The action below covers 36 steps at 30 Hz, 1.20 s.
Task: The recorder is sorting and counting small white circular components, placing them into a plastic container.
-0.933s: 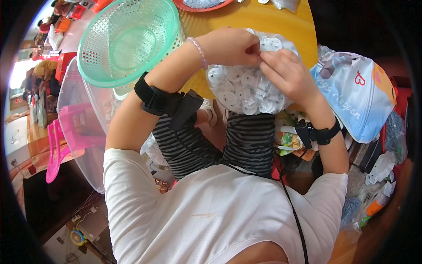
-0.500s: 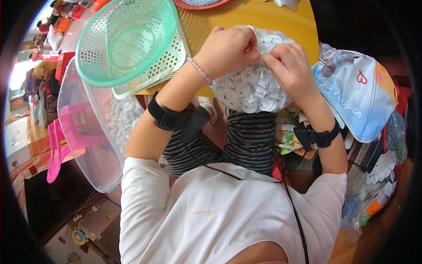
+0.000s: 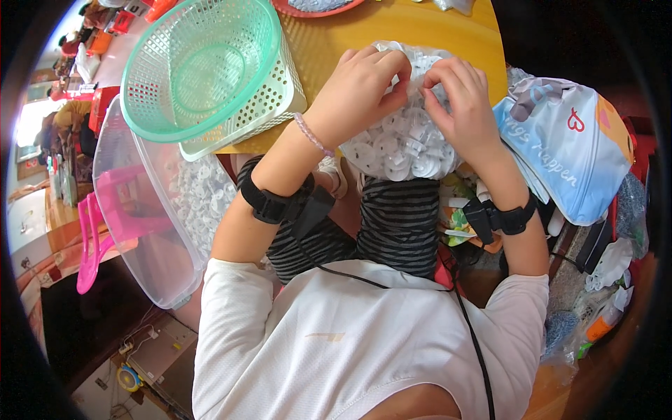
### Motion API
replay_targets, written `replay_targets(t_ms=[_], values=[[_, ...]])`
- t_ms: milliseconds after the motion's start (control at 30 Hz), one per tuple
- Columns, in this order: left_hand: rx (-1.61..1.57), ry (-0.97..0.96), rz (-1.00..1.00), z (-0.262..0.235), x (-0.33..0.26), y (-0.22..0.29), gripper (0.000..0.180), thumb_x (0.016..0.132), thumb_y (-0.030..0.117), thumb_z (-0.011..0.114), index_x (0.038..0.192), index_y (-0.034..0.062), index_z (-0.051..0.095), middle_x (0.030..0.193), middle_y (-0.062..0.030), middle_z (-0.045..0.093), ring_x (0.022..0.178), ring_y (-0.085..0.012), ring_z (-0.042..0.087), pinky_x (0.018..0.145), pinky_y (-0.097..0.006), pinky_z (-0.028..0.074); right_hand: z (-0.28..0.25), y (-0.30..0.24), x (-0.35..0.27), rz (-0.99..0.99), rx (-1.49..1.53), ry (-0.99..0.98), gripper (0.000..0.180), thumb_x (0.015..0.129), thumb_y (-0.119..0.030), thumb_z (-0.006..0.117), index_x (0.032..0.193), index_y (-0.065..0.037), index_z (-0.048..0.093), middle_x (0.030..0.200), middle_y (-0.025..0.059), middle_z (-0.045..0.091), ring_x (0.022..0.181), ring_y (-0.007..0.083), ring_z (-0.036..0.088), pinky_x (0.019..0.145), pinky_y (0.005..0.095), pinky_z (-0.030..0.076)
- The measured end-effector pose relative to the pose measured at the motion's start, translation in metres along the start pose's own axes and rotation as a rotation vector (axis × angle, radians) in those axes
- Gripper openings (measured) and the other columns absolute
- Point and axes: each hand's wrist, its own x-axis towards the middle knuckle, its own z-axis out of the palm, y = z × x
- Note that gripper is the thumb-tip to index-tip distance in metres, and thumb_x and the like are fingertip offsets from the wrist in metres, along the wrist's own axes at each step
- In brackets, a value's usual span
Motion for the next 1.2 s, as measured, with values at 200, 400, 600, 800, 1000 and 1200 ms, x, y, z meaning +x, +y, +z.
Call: replay_targets(t_ms=[200,400,600,800,1000,1200], values=[[-0.374,-0.019,-0.243,0.007,-0.005,0.001,0.020,0.078,0.003,0.066,0.096,0.0015,0.058,0.088,-0.0043,0.062,0.084,-0.0148,0.060,0.077,-0.030,0.048,0.002,0.001,0.001,-0.005,0.008,0.016,0.016,0.074,-0.007,0.065,0.086,-0.007,0.054,0.088,0.0052,0.055,0.089,0.0254,0.054,0.081,0.0361,0.039],[-0.543,-0.075,-0.401,-0.001,0.000,0.000,0.019,0.083,0.004,0.063,0.101,-0.0015,0.065,0.092,-0.0048,0.067,0.085,-0.0112,0.059,0.082,-0.026,0.047,0.001,0.001,0.001,-0.017,0.039,0.030,0.016,0.073,-0.006,0.064,0.086,-0.007,0.053,0.086,0.0058,0.056,0.087,0.0257,0.054,0.080,0.0360,0.039],[-0.571,-0.149,-0.482,-0.007,0.005,0.002,0.014,0.083,0.006,0.065,0.095,-0.0021,0.067,0.088,-0.0032,0.067,0.085,-0.0094,0.058,0.081,-0.025,0.047,0.000,-0.002,0.001,0.003,0.077,0.041,0.018,0.073,-0.004,0.064,0.087,-0.007,0.054,0.084,0.0062,0.055,0.084,0.0265,0.053,0.079,0.0360,0.040],[-0.612,-0.213,-0.456,-0.012,0.009,0.001,0.014,0.084,0.006,0.065,0.097,0.0001,0.066,0.091,-0.0007,0.065,0.086,-0.0071,0.057,0.080,-0.022,0.046,-0.002,-0.002,0.000,0.003,0.095,0.038,0.019,0.072,-0.002,0.064,0.088,-0.006,0.054,0.085,0.0073,0.055,0.085,0.0276,0.053,0.078,0.0366,0.040],[-0.810,-0.227,-0.494,-0.010,0.009,-0.006,0.019,0.083,0.005,0.065,0.102,0.0013,0.063,0.095,0.0003,0.063,0.089,-0.0074,0.057,0.083,-0.022,0.045,-0.002,0.000,-0.002,-0.051,0.117,0.048,0.021,0.070,0.000,0.066,0.088,-0.006,0.055,0.089,0.0078,0.054,0.087,0.0286,0.053,0.078,0.0379,0.041],[-0.603,-0.254,-0.341,-0.006,0.014,-0.003,0.017,0.082,0.001,0.060,0.099,-0.0008,0.061,0.092,-0.0009,0.062,0.086,-0.0081,0.056,0.080,-0.022,0.046,-0.005,0.000,-0.002,-0.107,0.112,-0.001,0.023,0.068,0.000,0.066,0.087,-0.005,0.055,0.091,0.0079,0.054,0.087,0.0284,0.053,0.078,0.0378,0.041]])
